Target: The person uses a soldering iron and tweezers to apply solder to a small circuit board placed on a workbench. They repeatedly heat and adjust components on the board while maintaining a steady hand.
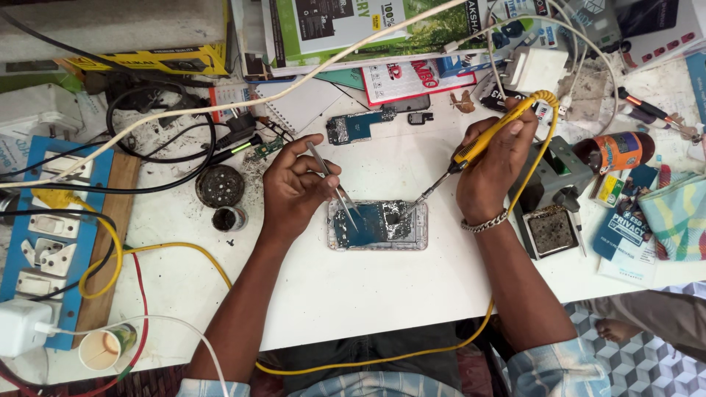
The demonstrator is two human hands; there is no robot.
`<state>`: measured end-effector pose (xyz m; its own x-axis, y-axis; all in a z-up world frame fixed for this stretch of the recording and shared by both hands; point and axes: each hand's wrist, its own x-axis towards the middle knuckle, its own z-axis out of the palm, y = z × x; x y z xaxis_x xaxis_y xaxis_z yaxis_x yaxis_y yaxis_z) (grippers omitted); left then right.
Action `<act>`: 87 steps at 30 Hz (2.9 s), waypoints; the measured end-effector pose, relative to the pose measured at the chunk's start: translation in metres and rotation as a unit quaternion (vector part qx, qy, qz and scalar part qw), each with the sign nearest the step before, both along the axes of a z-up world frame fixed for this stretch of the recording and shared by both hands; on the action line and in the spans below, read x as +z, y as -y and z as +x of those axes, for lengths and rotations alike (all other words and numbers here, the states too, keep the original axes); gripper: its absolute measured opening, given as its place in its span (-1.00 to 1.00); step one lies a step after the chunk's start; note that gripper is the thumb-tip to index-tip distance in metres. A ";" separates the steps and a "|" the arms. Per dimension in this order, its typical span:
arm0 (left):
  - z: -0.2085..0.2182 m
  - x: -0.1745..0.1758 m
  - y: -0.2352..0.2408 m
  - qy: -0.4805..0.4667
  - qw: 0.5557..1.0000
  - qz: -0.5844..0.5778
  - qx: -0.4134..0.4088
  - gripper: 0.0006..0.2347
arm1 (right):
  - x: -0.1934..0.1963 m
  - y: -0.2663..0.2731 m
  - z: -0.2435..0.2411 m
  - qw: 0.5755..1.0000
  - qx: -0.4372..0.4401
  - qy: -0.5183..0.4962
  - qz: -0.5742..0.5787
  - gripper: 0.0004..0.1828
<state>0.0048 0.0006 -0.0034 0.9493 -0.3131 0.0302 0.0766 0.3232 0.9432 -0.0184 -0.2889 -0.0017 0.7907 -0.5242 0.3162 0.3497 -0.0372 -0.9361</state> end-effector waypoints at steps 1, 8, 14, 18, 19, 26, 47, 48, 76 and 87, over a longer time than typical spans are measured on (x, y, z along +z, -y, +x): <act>0.000 0.000 0.000 0.002 1.000 0.007 -0.003 -0.48 | 0.001 0.001 0.000 1.000 -0.007 0.004 -0.013 -0.50; -0.003 -0.003 0.000 0.022 0.998 0.049 -0.017 -0.48 | -0.001 0.003 0.002 1.000 -0.009 0.018 0.013 -0.52; -0.003 0.000 0.001 0.028 0.998 0.058 -0.017 -0.48 | 0.000 0.006 0.003 0.999 -0.030 0.012 0.001 -0.49; -0.003 0.000 0.001 0.029 0.998 0.061 -0.018 -0.48 | 0.001 0.007 0.001 0.999 -0.035 0.003 -0.006 -0.48; -0.003 0.000 0.001 0.030 0.998 0.061 -0.018 -0.47 | 0.002 0.008 0.001 0.999 -0.038 -0.002 0.000 -0.47; -0.002 0.000 0.002 0.035 0.996 0.077 -0.015 -0.47 | 0.002 0.012 0.002 0.998 -0.043 0.013 0.036 -0.49; -0.002 -0.003 0.002 0.040 0.996 0.076 -0.017 -0.46 | -0.008 0.011 0.004 0.998 -0.055 0.024 0.024 -0.43; -0.002 -0.002 0.002 0.042 0.996 0.077 -0.016 -0.46 | -0.007 0.010 0.004 0.998 -0.056 0.022 0.024 -0.43; -0.002 -0.001 0.001 0.035 0.998 0.045 0.005 -0.49 | 0.003 0.003 0.002 0.996 -0.015 0.001 0.090 -0.55; 0.005 -0.017 -0.007 0.002 0.998 -0.052 0.025 -0.71 | 0.002 0.002 0.004 0.994 -0.006 -0.010 0.104 -0.63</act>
